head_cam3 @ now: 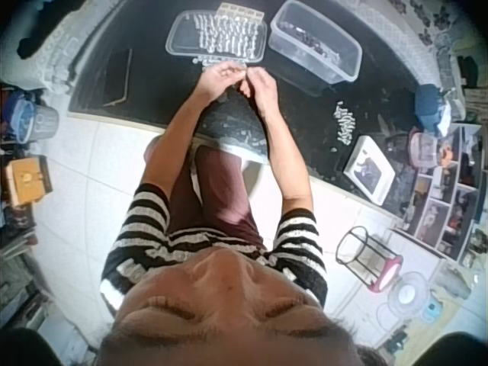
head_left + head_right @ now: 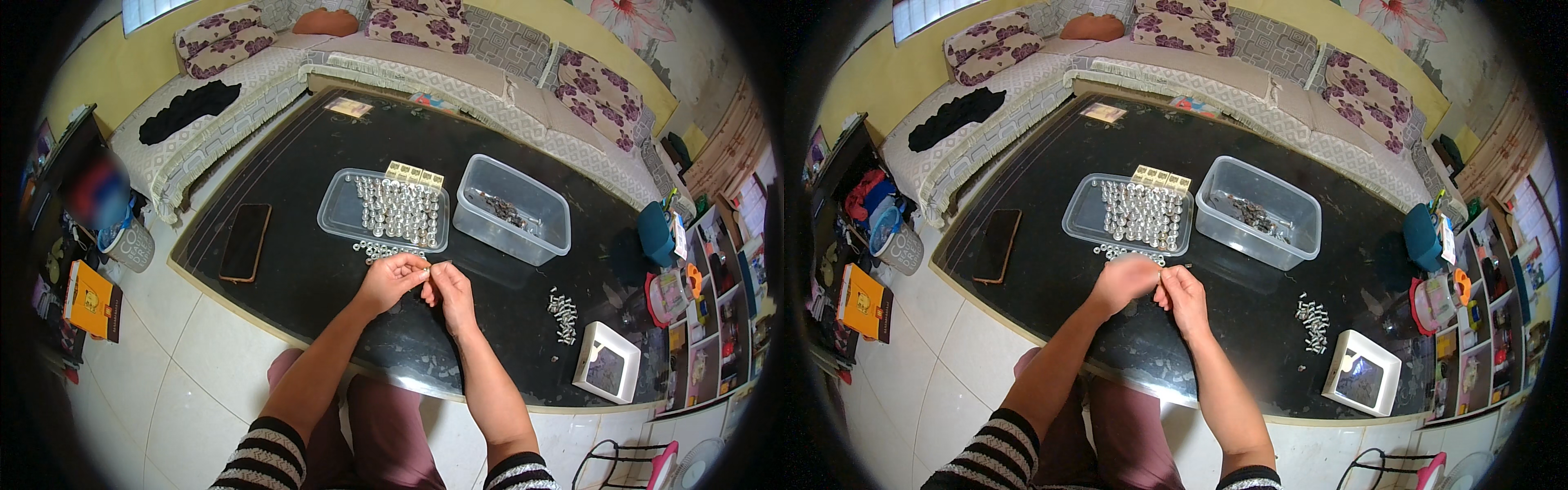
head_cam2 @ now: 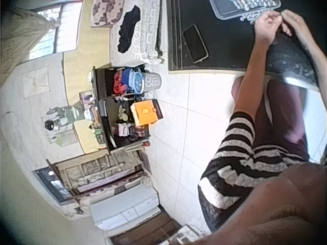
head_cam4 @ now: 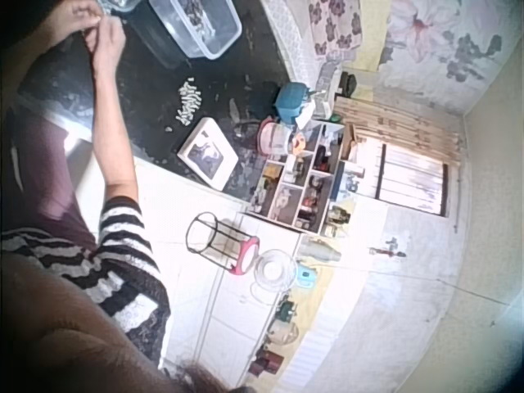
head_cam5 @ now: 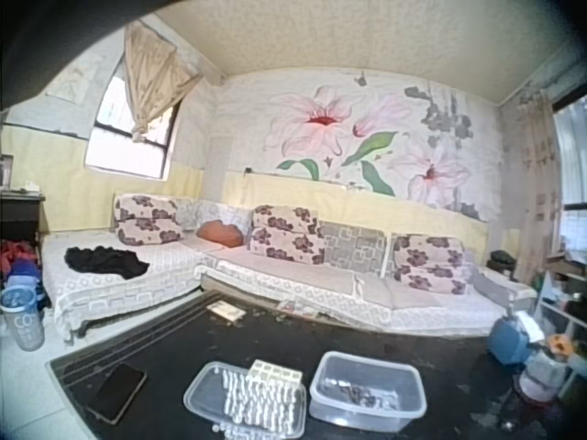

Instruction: The person picks up and connects small metal components by hand, including a screw and a small cylindrical part, while working over a glass-topped table containing trays of similar parts.

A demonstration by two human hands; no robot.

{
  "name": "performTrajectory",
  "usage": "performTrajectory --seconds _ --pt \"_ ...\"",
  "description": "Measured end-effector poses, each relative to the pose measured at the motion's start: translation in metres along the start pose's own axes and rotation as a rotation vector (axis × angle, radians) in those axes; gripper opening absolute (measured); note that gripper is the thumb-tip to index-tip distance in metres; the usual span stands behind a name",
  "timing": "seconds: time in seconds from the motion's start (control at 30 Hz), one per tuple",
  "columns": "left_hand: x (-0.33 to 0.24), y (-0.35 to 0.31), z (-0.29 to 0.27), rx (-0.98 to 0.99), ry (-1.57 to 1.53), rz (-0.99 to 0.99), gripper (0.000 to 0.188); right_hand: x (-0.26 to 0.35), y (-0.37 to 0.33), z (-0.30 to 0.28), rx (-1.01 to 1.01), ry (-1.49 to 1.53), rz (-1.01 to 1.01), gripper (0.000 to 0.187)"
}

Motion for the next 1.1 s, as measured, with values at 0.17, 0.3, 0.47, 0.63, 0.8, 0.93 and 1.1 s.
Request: performTrajectory --seconds 0.17,0.3,0.47,0.63,0.8,0.93,1.1 --pt "-0.004 0.001 -0.002 0.014 0.164 0.034 0.010 -0.004 0.000 0.000 0.020 -0.009 0.043 0.032" --pt "0.011 0.000 0.000 -0.001 -0.116 -0.012 0.011 -0.002 0.001 -0.002 -0.002 0.010 0.002 0.030" --pt "0.017 -0.001 -0.001 0.006 -0.064 -0.035 0.011 -0.002 -0.001 0.000 -0.004 0.036 0.032 0.033" --pt "0.014 0.000 0.003 0.031 -0.144 -0.017 0.012 -0.003 0.000 0.000 0.016 0.031 0.022 0.036" --pt "0.000 0.000 0.000 -0.002 0.001 -0.017 0.010 0.002 -0.001 -0.001 -0.046 -0.010 -0.018 0.035" --pt "-0.008 0.000 0.005 0.033 0.036 0.007 0.010 -0.006 0.001 -0.001 0.023 0.007 0.042 0.036" --pt "0.016 0.000 0.001 0.014 -0.109 -0.032 0.010 -0.002 0.001 0.001 0.017 -0.005 0.001 0.035"
Point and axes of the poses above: each hand's wrist, its own y-axis towards the middle knuckle, its own z-axis out of the palm, x = y × z, the point moved 10 cm from there along y, towards the middle knuckle, and after that the axes turned 11 degrees about z, right-handed, at the moved point
